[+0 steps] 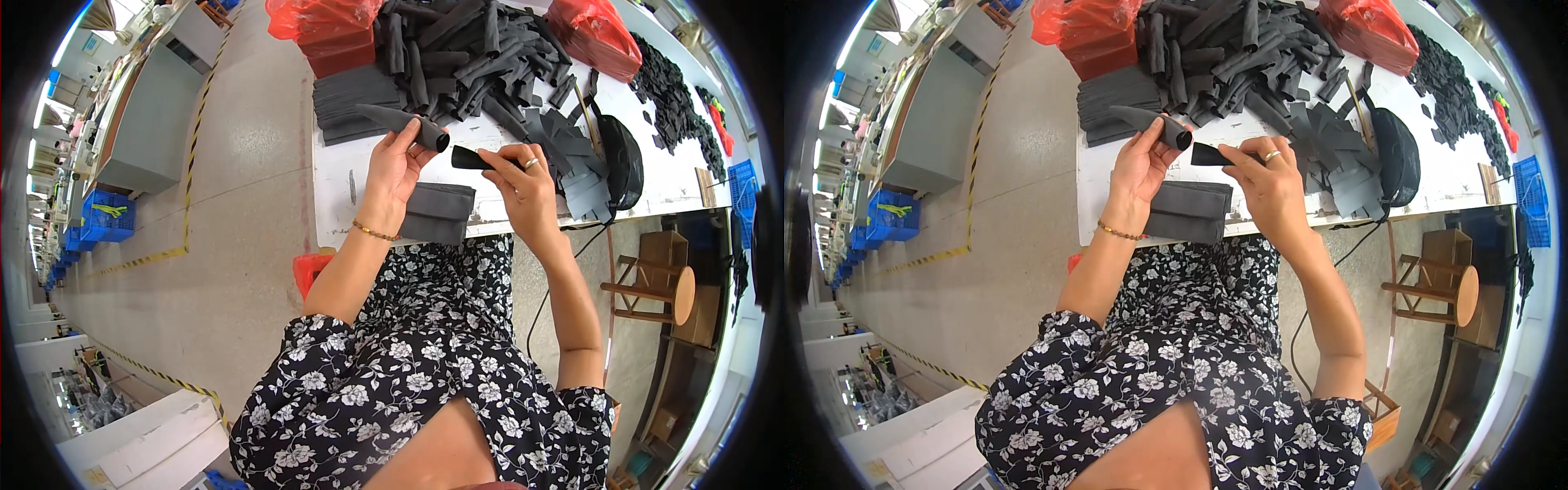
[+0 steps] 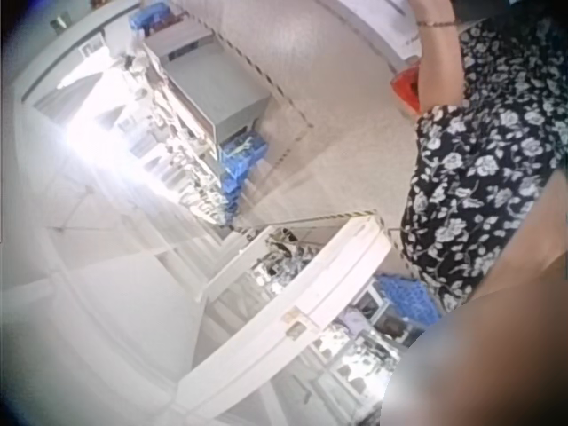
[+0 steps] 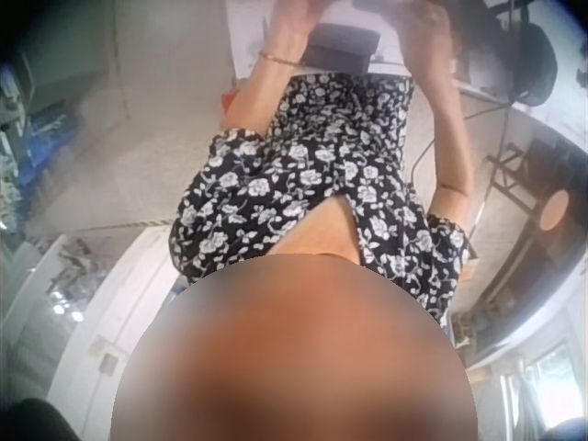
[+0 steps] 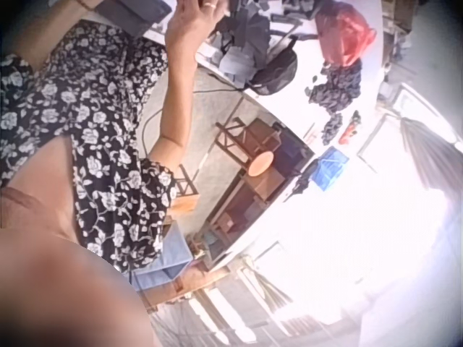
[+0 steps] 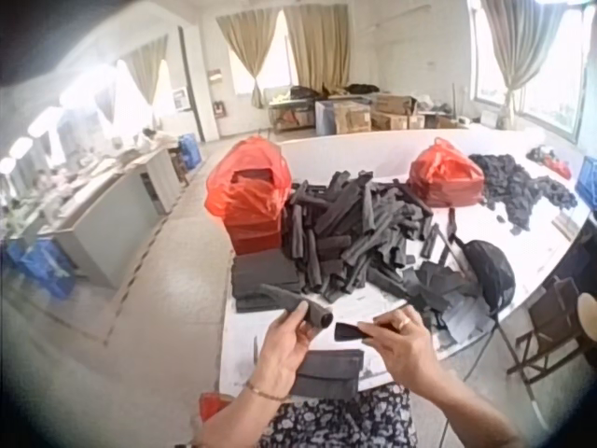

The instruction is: The person is manually assembling black foam or rubber grip components by fitting them together at a workbench.

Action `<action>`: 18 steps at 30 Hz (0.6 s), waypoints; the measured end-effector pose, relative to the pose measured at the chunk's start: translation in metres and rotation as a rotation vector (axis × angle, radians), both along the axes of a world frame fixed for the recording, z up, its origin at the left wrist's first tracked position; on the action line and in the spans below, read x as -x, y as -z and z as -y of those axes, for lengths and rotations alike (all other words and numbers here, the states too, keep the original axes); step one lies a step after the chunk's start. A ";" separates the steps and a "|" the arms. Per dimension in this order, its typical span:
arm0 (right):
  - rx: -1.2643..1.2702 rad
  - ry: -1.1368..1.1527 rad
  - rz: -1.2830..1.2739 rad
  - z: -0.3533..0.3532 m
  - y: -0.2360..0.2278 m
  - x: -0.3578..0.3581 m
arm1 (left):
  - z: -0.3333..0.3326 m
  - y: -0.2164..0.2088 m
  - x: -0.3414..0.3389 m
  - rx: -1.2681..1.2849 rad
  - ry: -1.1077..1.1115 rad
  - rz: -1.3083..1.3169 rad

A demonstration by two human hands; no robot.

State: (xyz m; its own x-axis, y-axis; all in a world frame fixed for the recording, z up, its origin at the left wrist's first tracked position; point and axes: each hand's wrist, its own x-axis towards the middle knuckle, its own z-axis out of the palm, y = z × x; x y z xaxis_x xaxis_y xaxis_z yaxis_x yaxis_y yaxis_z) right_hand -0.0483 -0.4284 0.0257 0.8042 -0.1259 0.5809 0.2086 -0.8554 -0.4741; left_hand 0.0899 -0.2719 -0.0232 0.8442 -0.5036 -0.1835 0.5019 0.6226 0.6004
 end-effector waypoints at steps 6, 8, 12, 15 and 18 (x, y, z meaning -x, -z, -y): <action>0.241 0.040 0.044 -0.006 -0.008 -0.008 | 0.002 -0.007 0.005 -0.107 0.019 0.026; 0.271 0.051 0.044 -0.006 -0.010 -0.009 | 0.002 -0.006 0.007 -0.116 0.019 0.031; 0.378 0.094 0.090 -0.007 -0.013 -0.008 | 0.000 -0.013 0.014 -0.085 0.023 0.030; 0.442 0.127 0.150 -0.007 -0.011 -0.007 | 0.004 -0.023 0.027 -0.067 -0.004 0.081; 0.450 0.146 0.190 -0.015 -0.014 -0.009 | 0.008 -0.036 0.042 -0.059 -0.115 0.152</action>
